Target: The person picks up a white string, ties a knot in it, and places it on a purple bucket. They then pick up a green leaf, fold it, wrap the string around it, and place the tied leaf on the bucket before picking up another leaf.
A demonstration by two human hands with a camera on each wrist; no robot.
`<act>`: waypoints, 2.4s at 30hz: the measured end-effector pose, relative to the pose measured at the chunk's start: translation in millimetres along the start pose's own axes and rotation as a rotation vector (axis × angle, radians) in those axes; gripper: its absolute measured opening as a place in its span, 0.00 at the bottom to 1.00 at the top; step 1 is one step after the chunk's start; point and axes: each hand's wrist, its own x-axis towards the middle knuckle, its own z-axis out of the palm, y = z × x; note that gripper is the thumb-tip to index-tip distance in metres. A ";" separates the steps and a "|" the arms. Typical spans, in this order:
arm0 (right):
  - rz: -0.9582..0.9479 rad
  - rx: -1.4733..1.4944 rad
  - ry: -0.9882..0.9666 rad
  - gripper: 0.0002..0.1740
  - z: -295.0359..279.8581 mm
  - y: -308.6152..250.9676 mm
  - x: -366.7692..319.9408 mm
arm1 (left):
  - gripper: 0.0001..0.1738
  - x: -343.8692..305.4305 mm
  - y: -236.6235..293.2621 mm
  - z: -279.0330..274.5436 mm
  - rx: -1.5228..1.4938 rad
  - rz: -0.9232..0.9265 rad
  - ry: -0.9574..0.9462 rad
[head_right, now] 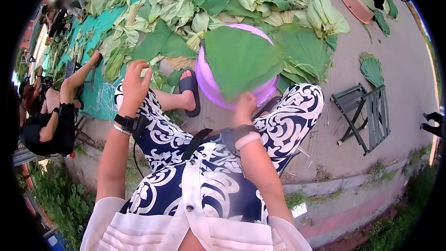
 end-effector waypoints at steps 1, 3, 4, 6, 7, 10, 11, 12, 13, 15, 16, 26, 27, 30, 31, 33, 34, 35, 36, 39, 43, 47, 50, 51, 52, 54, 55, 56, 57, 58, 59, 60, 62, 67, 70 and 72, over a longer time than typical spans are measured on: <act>0.018 -0.019 0.017 0.17 -1.8 2.9 3.8 | 0.11 -2.4 9.6 14.0 -0.132 -0.030 -0.054; 0.045 -0.052 0.022 0.16 -3.0 9.1 11.9 | 0.12 -12.2 25.5 54.4 -0.428 -0.157 -0.193; 0.055 -0.069 0.010 0.16 -4.4 13.7 15.9 | 0.13 -19.5 32.9 76.9 -0.591 -0.256 -0.280; 0.132 -0.084 -0.059 0.17 -7.3 23.1 23.7 | 0.14 -38.0 39.7 126.5 -0.538 -0.253 -0.402; 0.198 -0.081 -0.115 0.19 -8.0 26.8 29.2 | 0.15 -48.9 41.4 151.2 -0.582 -0.337 -0.472; 0.334 -0.076 -0.203 0.23 -6.4 24.0 27.7 | 0.17 -77.1 48.1 204.6 -0.707 -0.521 -0.661; 0.373 -0.077 -0.218 0.25 -6.0 20.9 23.7 | 0.17 -85.6 49.0 217.3 -0.747 -0.575 -0.723; 0.405 -0.079 -0.217 0.26 -6.2 20.6 23.2 | 0.17 -89.8 51.6 223.8 -0.741 -0.577 -0.728; 0.435 -0.082 -0.218 0.27 -5.8 19.6 23.6 | 0.18 -93.1 53.5 230.2 -0.736 -0.580 -0.731; 0.482 -0.103 -0.212 0.29 -3.8 15.4 24.6 | 0.19 -95.9 55.2 240.6 -0.738 -0.559 -0.717; 0.499 -0.122 -0.204 0.30 -2.7 13.2 24.0 | 0.19 -96.6 54.5 244.4 -0.745 -0.536 -0.701; 0.519 0.022 -0.228 0.15 1.6 -10.3 8.5 | 0.22 -95.8 74.5 248.6 -0.634 -0.634 -0.712; 0.515 0.050 -0.249 0.14 3.5 -16.4 3.8 | 0.22 -94.8 77.2 248.6 -0.593 -0.655 -0.718; 0.507 0.113 -0.298 0.13 5.2 -28.1 -3.5 | 0.22 -90.3 84.1 249.2 -0.504 -0.701 -0.736; 0.511 0.115 -0.306 0.12 4.4 -29.5 -3.9 | 0.22 -90.1 85.4 249.7 -0.496 -0.711 -0.741; 0.515 0.124 -0.317 0.12 1.0 -26.6 -0.8 | 0.21 -88.9 89.0 249.8 -0.492 -0.752 -0.739; 0.514 0.130 -0.320 0.12 -0.8 -21.2 3.9 | 0.20 -87.1 91.0 249.7 -0.496 -0.781 -0.732; 0.513 0.138 -0.324 0.11 -2.4 -16.9 7.7 | 0.20 -85.3 92.1 249.3 -0.499 -0.811 -0.724; 0.518 0.136 -0.316 0.11 -2.2 -17.5 7.3 | 0.19 -87.3 90.1 254.1 -0.517 -0.826 -0.726; 0.531 0.136 -0.302 0.11 -3.6 -18.1 7.0 | 0.17 -91.2 86.3 264.6 -0.548 -0.862 -0.725; 0.543 0.132 -0.291 0.10 -2.0 -13.7 9.9 | 0.17 -94.3 86.7 266.9 -0.578 -0.821 -0.701; 0.517 0.096 -0.318 0.09 3.4 -21.5 3.1 | 0.18 -103.6 81.2 270.1 -0.749 -0.836 -0.812; 0.515 0.052 -0.293 0.09 4.5 -12.5 7.3 | 0.15 -96.0 95.5 231.3 -1.023 -1.007 -0.729; 0.508 0.034 -0.290 0.09 4.6 -9.8 9.1 | 0.14 -96.1 97.1 225.0 -1.108 -1.078 -0.762; 0.499 0.016 -0.288 0.09 4.9 -7.3 10.6 | 0.14 -95.8 97.9 218.8 -1.193 -1.148 -0.793; 0.483 -0.011 -0.286 0.09 5.2 -5.9 10.6 | 0.13 -98.5 95.6 213.7 -1.282 -1.216 -0.835; 0.475 -0.021 -0.285 0.09 5.9 -6.7 9.7 | 0.12 -101.7 92.7 215.5 -1.285 -1.215 -0.846; 0.467 -0.031 -0.284 0.09 6.3 -7.6 8.9 | 0.12 -104.6 90.8 216.7 -1.290 -1.214 -0.857; 0.463 -0.032 -0.291 0.09 6.0 -6.5 9.5 | 0.11 -107.5 89.9 217.5 -1.260 -1.191 -0.863; 0.460 -0.034 -0.298 0.10 6.0 -4.9 11.0 | 0.11 -110.3 89.2 218.5 -1.230 -1.171 -0.869; 0.457 -0.036 -0.306 0.10 6.2 -3.4 11.9 | 0.11 -113.1 88.3 219.4 -1.200 -1.150 -0.873; 0.451 -0.038 -0.310 0.10 6.3 -1.9 12.7 | 0.11 -113.6 88.1 217.5 -1.155 -1.101 -0.887; 0.439 -0.043 -0.317 0.10 5.9 1.0 14.2 | 0.11 -114.7 88.1 214.0 -1.066 -1.004 -0.912; 0.419 -0.058 -0.329 0.10 7.6 1.2 15.1 | 0.11 -116.4 88.6 206.1 -1.013 -0.903 -0.977; 0.413 -0.079 -0.333 0.10 9.1 0.4 14.8 | 0.10 -114.1 89.7 203.7 -0.982 -0.851 -1.005; 0.395 -0.103 -0.344 0.10 7.3 3.4 16.8 | 0.10 -113.5 91.3 201.8 -1.000 -0.832 -1.007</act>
